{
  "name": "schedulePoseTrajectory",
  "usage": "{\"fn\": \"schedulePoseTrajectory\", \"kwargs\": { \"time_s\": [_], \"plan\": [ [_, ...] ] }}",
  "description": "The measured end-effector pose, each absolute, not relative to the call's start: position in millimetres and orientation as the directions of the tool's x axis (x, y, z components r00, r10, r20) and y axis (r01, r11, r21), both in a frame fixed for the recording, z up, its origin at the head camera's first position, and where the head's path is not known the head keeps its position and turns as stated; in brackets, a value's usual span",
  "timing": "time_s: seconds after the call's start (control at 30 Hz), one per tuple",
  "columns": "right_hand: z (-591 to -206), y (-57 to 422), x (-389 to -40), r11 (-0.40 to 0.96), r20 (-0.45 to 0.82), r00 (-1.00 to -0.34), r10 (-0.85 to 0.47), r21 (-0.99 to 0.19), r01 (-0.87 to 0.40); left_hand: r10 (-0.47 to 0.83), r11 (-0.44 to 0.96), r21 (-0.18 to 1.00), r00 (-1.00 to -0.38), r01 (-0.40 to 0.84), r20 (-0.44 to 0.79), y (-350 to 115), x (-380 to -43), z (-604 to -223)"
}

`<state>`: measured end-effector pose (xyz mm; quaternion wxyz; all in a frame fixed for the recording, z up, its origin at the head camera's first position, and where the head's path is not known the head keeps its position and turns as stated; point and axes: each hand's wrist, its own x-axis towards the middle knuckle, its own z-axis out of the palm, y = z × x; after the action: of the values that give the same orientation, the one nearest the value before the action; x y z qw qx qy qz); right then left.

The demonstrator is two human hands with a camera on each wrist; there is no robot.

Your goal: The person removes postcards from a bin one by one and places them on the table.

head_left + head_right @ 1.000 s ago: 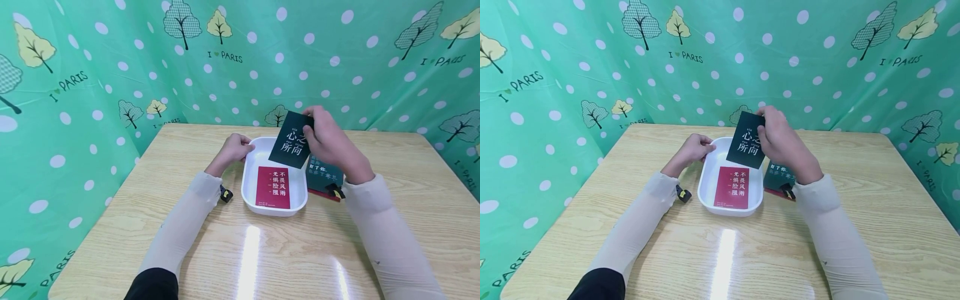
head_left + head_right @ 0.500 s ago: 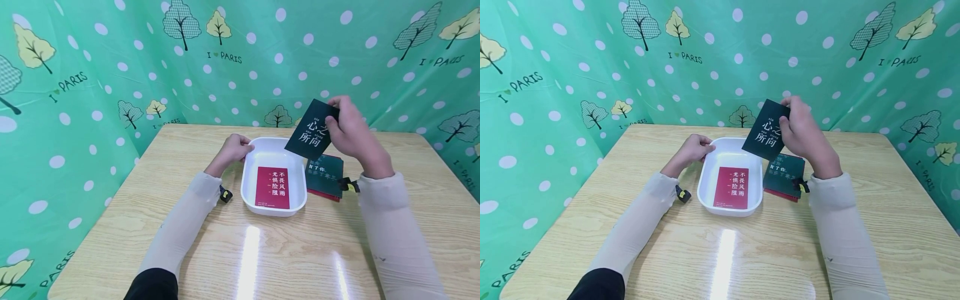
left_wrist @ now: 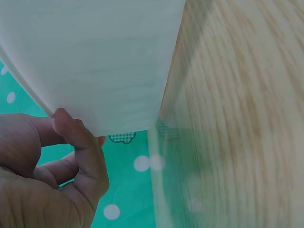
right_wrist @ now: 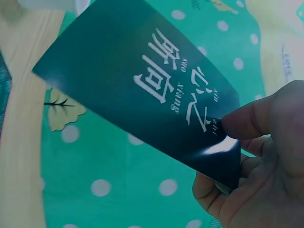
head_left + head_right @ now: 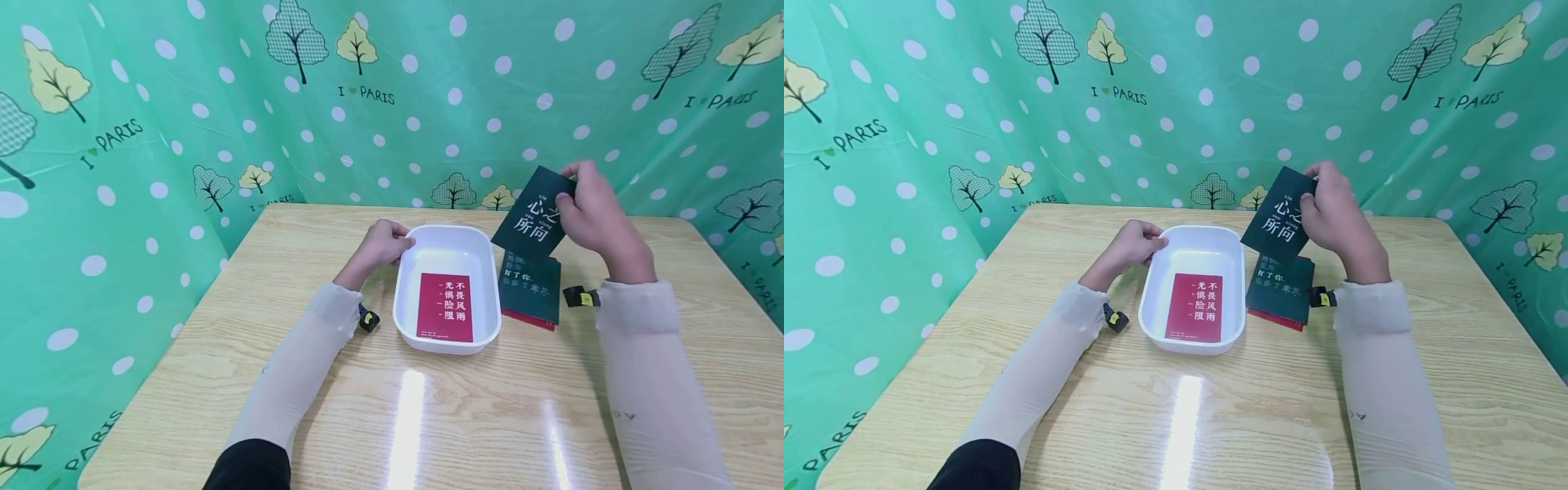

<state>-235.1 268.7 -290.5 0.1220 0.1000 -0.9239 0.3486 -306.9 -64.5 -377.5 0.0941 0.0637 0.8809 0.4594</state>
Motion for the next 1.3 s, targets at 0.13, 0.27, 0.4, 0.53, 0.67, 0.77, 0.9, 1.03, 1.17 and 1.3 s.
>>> {"fn": "schedulePoseTrajectory", "kwargs": {
  "time_s": [0.13,0.27,0.4,0.53,0.67,0.77,0.9,1.03,1.17,1.3],
  "plan": [
    [-302.8,277.8,-243.0,0.741,0.245,-0.964,-0.103,-0.628,-0.239,0.2,0.565,0.825,-0.974,0.027,-0.106,-64.7,-307.3,-378.2],
    [-316.9,286.3,-251.6,0.764,0.181,-0.975,-0.129,-0.609,-0.215,0.204,0.561,0.827,-0.974,0.03,-0.102,-64.9,-307.8,-378.7],
    [-327.3,290.0,-257.8,0.768,0.116,-0.981,-0.153,-0.611,-0.192,0.206,0.562,0.827,-0.973,0.033,-0.101,-64.6,-307.0,-378.4],
    [-334.7,290.3,-261.2,0.764,0.074,-0.983,-0.169,-0.62,-0.178,0.206,0.562,0.826,-0.973,0.035,-0.1,-64.7,-306.6,-378.0],
    [-339.8,290.3,-263.2,0.781,0.044,-0.983,-0.178,-0.601,-0.169,0.208,0.56,0.828,-0.973,0.036,-0.098,-64.9,-306.9,-378.4],
    [-342.8,290.7,-264.5,0.804,0.014,-0.983,-0.185,-0.573,-0.159,0.21,0.558,0.829,-0.973,0.037,-0.098,-65.1,-307.1,-378.8],
    [-346.9,291.2,-266.9,0.824,-0.039,-0.979,-0.201,-0.547,-0.147,0.21,0.557,0.83,-0.973,0.034,-0.101,-65.0,-307.7,-379.4],
    [-349.8,291.1,-268.8,0.843,-0.077,-0.972,-0.223,-0.516,-0.153,0.207,0.556,0.831,-0.973,0.031,-0.103,-64.7,-307.8,-379.5],
    [-351.4,289.5,-270.0,0.854,-0.092,-0.97,-0.225,-0.498,-0.151,0.203,0.561,0.828,-0.974,0.032,-0.1,-64.5,-307.8,-379.7],
    [-354.3,287.2,-271.0,0.86,-0.103,-0.97,-0.222,-0.49,-0.144,0.202,0.563,0.826,-0.974,0.031,-0.102,-64.5,-307.6,-379.9]
  ]
}}
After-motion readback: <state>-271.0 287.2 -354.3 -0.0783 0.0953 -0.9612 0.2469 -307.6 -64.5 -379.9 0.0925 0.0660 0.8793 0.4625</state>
